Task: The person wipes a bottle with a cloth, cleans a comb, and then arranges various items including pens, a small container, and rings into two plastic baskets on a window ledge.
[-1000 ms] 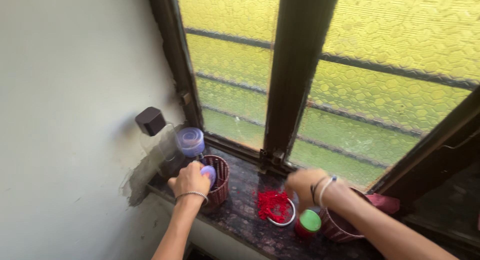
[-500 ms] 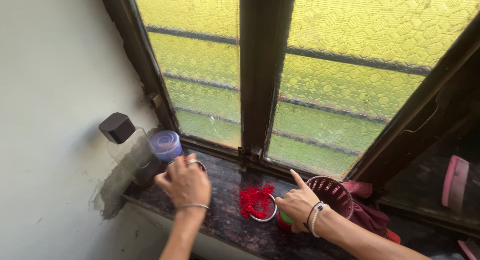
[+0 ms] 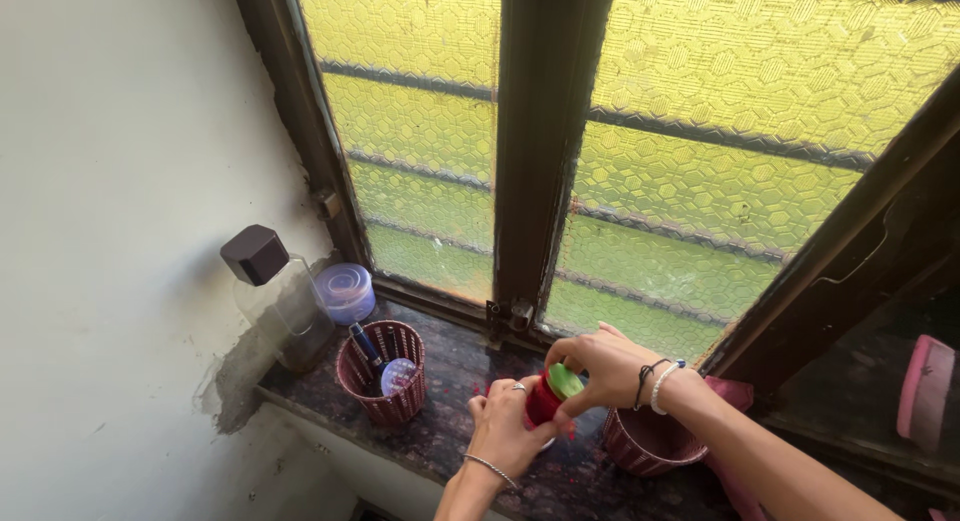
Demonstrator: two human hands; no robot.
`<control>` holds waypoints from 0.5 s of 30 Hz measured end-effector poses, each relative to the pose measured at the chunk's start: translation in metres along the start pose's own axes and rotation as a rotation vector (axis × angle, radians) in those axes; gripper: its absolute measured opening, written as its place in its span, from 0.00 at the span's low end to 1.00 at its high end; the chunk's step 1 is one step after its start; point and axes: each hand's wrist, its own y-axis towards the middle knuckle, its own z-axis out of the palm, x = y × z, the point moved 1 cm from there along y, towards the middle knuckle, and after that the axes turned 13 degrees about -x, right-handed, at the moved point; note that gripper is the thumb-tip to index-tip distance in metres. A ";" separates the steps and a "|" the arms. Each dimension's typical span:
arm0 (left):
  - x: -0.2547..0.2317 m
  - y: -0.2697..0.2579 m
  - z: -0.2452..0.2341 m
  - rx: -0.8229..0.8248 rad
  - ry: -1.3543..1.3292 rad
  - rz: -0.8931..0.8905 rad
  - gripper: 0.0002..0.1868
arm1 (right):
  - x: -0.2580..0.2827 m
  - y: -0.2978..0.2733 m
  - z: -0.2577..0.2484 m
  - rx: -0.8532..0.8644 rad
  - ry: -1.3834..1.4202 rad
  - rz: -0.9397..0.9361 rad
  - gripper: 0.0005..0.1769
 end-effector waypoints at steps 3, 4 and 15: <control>0.009 0.001 0.001 -0.055 -0.055 0.063 0.36 | -0.008 0.005 0.005 -0.029 0.093 0.013 0.46; 0.011 0.000 0.000 -0.068 -0.080 0.088 0.35 | -0.009 0.005 0.008 -0.018 0.113 0.024 0.46; 0.011 -0.006 -0.004 -0.002 -0.091 0.051 0.46 | -0.011 0.008 0.018 -0.028 0.261 0.037 0.48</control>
